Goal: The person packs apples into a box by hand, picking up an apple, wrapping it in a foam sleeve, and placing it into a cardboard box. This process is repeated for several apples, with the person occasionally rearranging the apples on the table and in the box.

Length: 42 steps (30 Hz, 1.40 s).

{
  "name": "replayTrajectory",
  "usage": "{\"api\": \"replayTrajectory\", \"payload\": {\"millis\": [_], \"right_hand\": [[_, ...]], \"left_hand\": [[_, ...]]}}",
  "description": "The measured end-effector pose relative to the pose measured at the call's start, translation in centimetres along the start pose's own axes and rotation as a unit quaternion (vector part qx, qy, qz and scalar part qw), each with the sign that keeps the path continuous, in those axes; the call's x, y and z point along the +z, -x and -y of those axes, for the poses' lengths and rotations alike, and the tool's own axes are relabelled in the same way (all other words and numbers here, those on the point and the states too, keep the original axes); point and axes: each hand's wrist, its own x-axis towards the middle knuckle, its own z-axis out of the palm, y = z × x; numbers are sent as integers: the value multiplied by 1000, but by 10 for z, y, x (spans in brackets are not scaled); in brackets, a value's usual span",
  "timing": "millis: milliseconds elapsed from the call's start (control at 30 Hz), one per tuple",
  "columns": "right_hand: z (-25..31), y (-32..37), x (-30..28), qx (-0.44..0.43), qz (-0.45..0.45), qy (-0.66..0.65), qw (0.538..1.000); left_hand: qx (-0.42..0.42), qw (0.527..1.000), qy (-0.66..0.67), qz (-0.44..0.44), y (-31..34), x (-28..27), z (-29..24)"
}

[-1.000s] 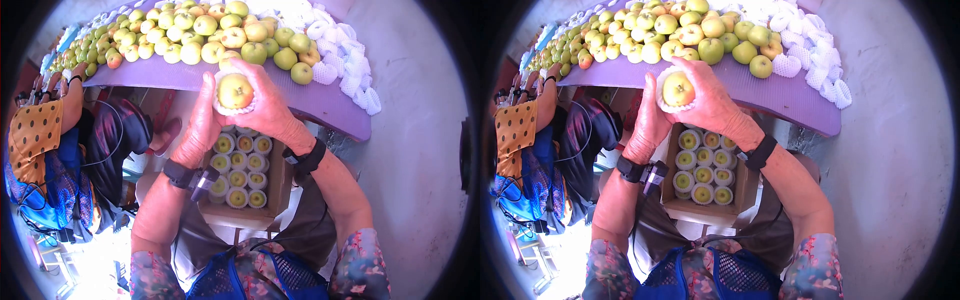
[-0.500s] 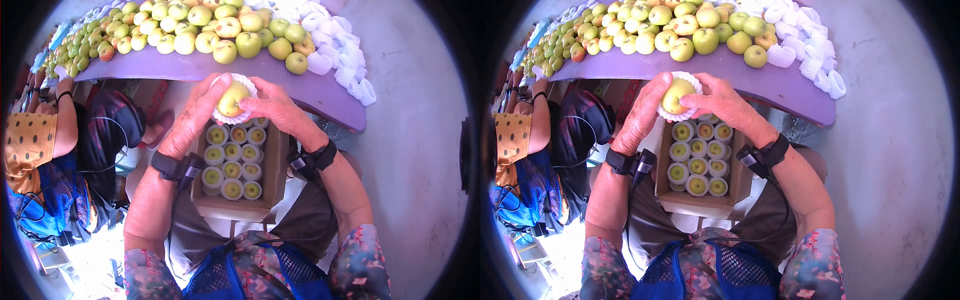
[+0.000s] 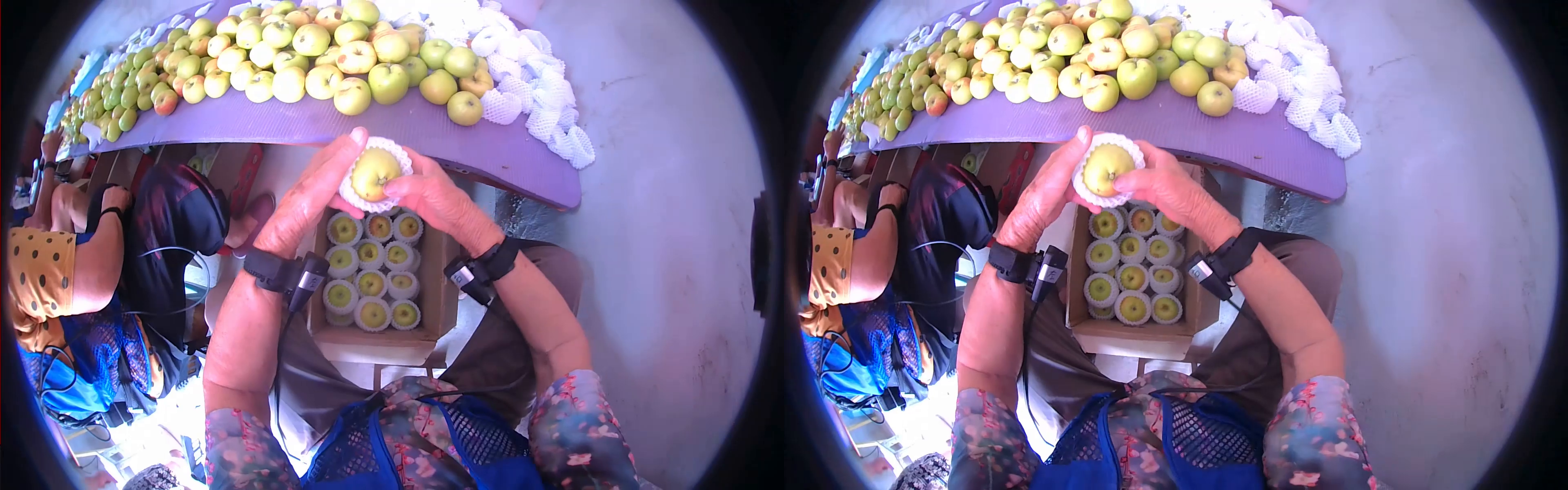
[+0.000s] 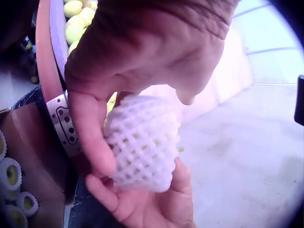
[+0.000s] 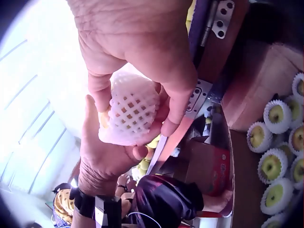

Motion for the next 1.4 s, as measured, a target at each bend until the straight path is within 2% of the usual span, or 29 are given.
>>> {"api": "replayTrajectory", "payload": {"millis": [67,200,267,333,433,500,567,633,733,800,933,1033,1133,1233,1333,1400], "right_hand": [[-13,5,-3,6,-20,-11,1000],[-49,21,-14,3,-43,-68,997],[-65,33,-22,21,-64,-79,995],[-116,35,-57,42,-122,-92,987],[-166,36,-99,61,-206,-102,971],[-178,36,-112,55,-251,-105,961],[-184,30,-118,43,-272,-83,958],[-191,24,-122,24,-286,-82,955],[-201,8,-118,-15,-303,-105,947],[-201,2,-118,-45,-330,-100,937],[-200,-3,-120,-20,-396,-103,912],[-206,-10,-122,-16,-419,-100,902],[-215,-21,-132,-12,-441,-104,891],[-216,-26,-136,-13,-452,-102,886],[-220,-26,-140,-2,-459,-85,884],[-225,-30,-147,-12,-437,-92,895]], "left_hand": [[-19,999,-17,-20,4,-4,-3],[-37,968,-212,-131,10,-11,-8],[-19,962,-241,-125,15,-16,-11],[-17,963,-242,-114,15,-24,-4],[-26,930,-364,-47,-4,-39,41],[127,826,-550,10,-12,-35,80],[37,788,-611,64,-14,-14,101],[-56,744,-647,157,-29,-3,132],[-44,693,-700,164,-42,9,162],[-18,646,-750,140,-50,9,177],[62,584,-799,131,-72,3,205],[82,547,-818,156,-86,0,216],[80,555,-807,182,-98,-3,222],[117,575,-790,179,-108,-5,234],[96,538,-812,204,-114,-5,244],[99,542,-813,186,-115,-6,249]]}}
